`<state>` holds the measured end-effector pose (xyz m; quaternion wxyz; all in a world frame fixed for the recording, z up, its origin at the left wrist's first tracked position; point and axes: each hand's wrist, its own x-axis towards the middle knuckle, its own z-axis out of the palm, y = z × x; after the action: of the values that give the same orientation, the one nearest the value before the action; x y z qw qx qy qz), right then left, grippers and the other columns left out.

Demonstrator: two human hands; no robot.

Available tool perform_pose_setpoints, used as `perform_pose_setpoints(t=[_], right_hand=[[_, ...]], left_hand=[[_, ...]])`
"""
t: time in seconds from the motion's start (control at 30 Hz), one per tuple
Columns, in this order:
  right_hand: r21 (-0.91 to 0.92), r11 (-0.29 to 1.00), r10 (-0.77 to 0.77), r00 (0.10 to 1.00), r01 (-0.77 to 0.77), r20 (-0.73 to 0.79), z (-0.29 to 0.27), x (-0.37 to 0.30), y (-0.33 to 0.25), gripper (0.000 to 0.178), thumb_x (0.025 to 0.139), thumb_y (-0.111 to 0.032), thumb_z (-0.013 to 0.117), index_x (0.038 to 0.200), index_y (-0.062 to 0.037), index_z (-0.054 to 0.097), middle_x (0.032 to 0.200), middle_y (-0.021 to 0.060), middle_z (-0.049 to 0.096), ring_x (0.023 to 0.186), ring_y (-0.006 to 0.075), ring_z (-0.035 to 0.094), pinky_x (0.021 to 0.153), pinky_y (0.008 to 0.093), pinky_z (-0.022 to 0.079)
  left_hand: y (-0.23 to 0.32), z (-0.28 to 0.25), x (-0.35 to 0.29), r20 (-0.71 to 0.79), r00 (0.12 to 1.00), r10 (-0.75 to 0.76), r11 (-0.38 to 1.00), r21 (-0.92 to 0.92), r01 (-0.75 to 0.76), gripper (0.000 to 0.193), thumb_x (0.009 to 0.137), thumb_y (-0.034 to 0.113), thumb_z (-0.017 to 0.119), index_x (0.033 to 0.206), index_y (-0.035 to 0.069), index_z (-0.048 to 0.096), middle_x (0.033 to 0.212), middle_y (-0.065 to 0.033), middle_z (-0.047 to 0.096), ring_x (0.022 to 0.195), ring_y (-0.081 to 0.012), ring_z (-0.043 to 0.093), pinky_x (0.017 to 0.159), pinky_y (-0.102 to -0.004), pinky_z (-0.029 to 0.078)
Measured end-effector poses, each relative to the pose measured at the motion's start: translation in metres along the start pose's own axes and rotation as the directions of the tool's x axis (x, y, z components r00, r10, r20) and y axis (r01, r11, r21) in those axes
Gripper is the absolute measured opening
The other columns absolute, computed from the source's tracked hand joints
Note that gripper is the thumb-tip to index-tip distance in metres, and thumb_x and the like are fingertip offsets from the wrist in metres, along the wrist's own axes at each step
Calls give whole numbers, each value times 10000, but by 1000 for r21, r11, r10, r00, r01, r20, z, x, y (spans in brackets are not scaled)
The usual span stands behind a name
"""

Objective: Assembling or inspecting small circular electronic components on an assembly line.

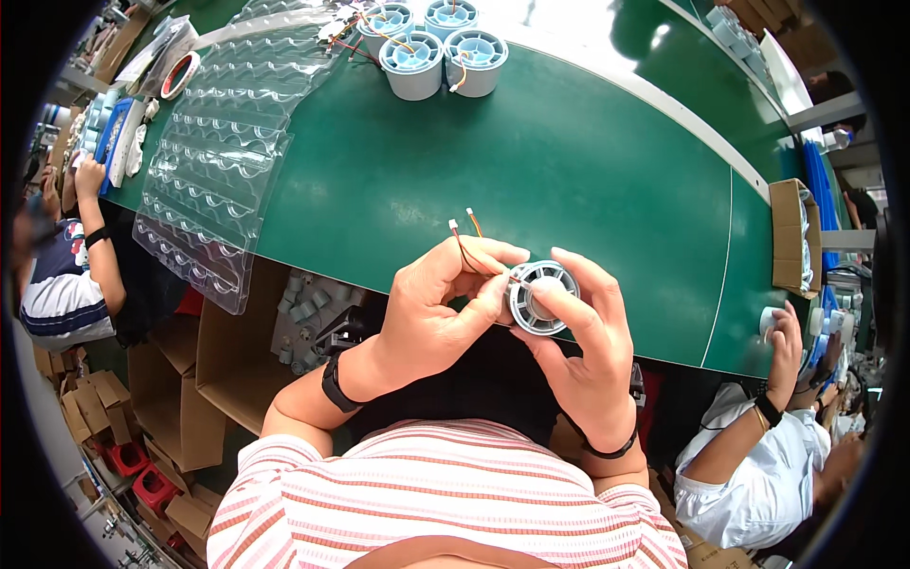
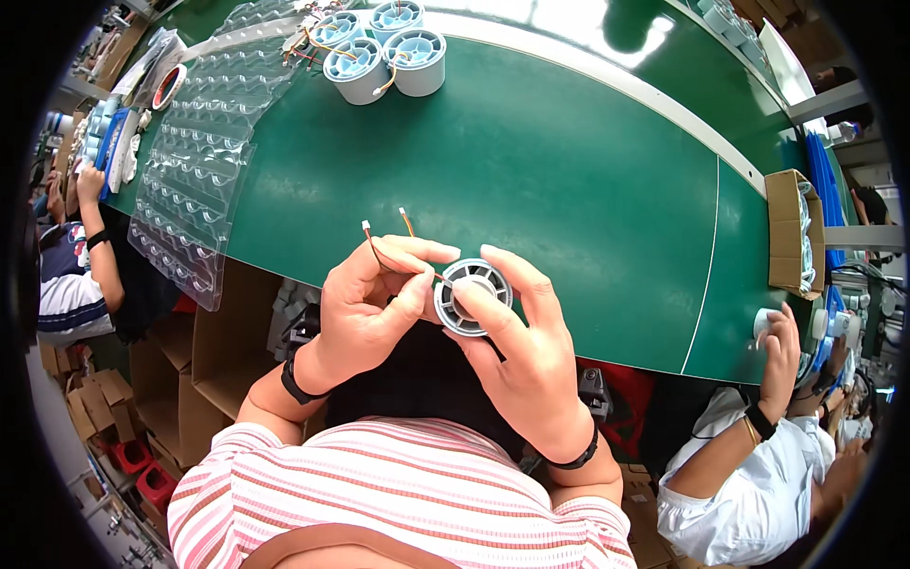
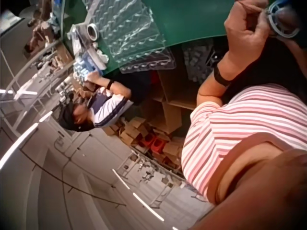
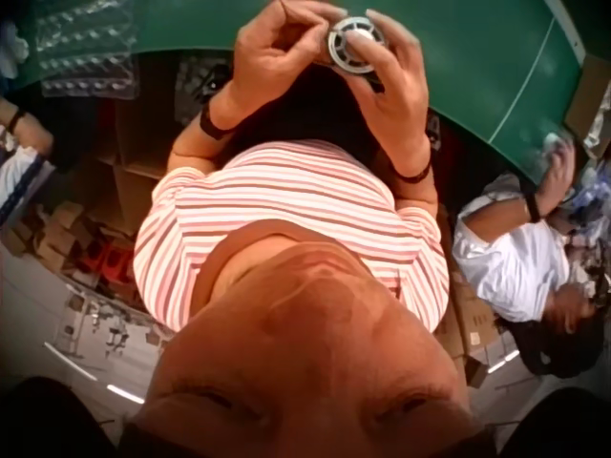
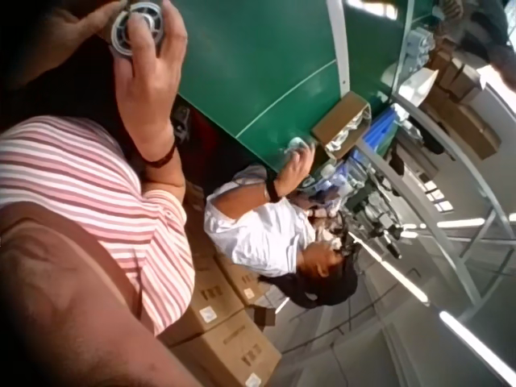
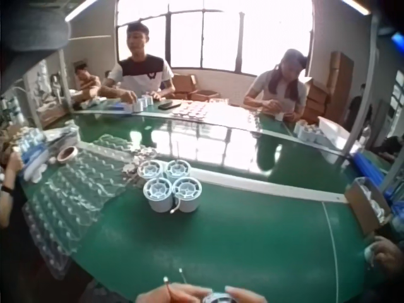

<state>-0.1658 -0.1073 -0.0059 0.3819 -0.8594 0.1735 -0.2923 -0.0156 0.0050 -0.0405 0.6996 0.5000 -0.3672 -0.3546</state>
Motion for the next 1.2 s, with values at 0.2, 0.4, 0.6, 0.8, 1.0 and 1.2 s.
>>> perform_pose_setpoints(t=[0.2, 0.4, 0.6, 0.8, 1.0, 1.2], right_hand=[[-358, 897, 142, 935, -260, -325, -56, 0, 40, 466, 810, 6, 772, 1236, -59, 593, 1297, 145, 585, 1157, 275, 606, 971, 378, 501], [-464, 847, -28, 850, -259, -525, -114, -8, 37, 437, 861, -58, 743, 1266, -60, 582, 1235, 123, 610, 1146, 251, 609, 1037, 351, 424], [790, 551, -713, 644, 270, 277, -148, 1, -60, 130, 939, -92, 568, 902, -13, 665, 864, 187, 658, 788, 292, 677, 728, 350, 527], [884, 455, -787, 415, -111, 457, -159, 0, -100, 194, 932, -98, 533, 845, 25, 654, 822, 185, 664, 726, 345, 667, 656, 417, 561], [781, 512, -719, 318, -358, 617, -178, -15, -120, 181, 889, -163, 612, 849, 0, 680, 788, 135, 669, 728, 340, 654, 683, 421, 533], [643, 562, -635, 226, -520, 738, -187, -25, -112, 196, 853, -216, 678, 852, -22, 702, 760, 93, 674, 730, 336, 643, 705, 425, 510]], left_hand=[[4, -6, -1, -64, 991, 121, 980, 167, -109, 288, 949, -77, 597, 1221, -28, 517, 1361, -212, 543, 884, -147, 688, 749, -248, 575], [3, -16, -5, -11, 982, 189, 913, 370, -171, 361, 918, -86, 630, 1256, -25, 520, 1321, -177, 561, 867, -139, 668, 741, -241, 556], [8, -9, 3, 11, 992, 127, 896, 427, -120, 340, 902, -72, 659, 1222, -16, 560, 1262, -138, 593, 847, -117, 650, 727, -241, 542], [28, -11, -6, 77, 990, 118, 845, 516, -141, 269, 892, -34, 686, 1149, -2, 614, 1146, -125, 649, 820, -146, 656, 703, -277, 538], [115, -29, -31, 382, 921, -72, 733, 646, -211, 186, 887, 54, 715, 1050, 12, 635, 1022, -127, 659, 806, -244, 662, 707, -336, 544], [188, -38, -25, 245, 921, -302, -223, 921, -319, 173, 910, 186, 673, 814, 50, 627, 833, -110, 621, 738, -284, 626, 707, -394, 531]])
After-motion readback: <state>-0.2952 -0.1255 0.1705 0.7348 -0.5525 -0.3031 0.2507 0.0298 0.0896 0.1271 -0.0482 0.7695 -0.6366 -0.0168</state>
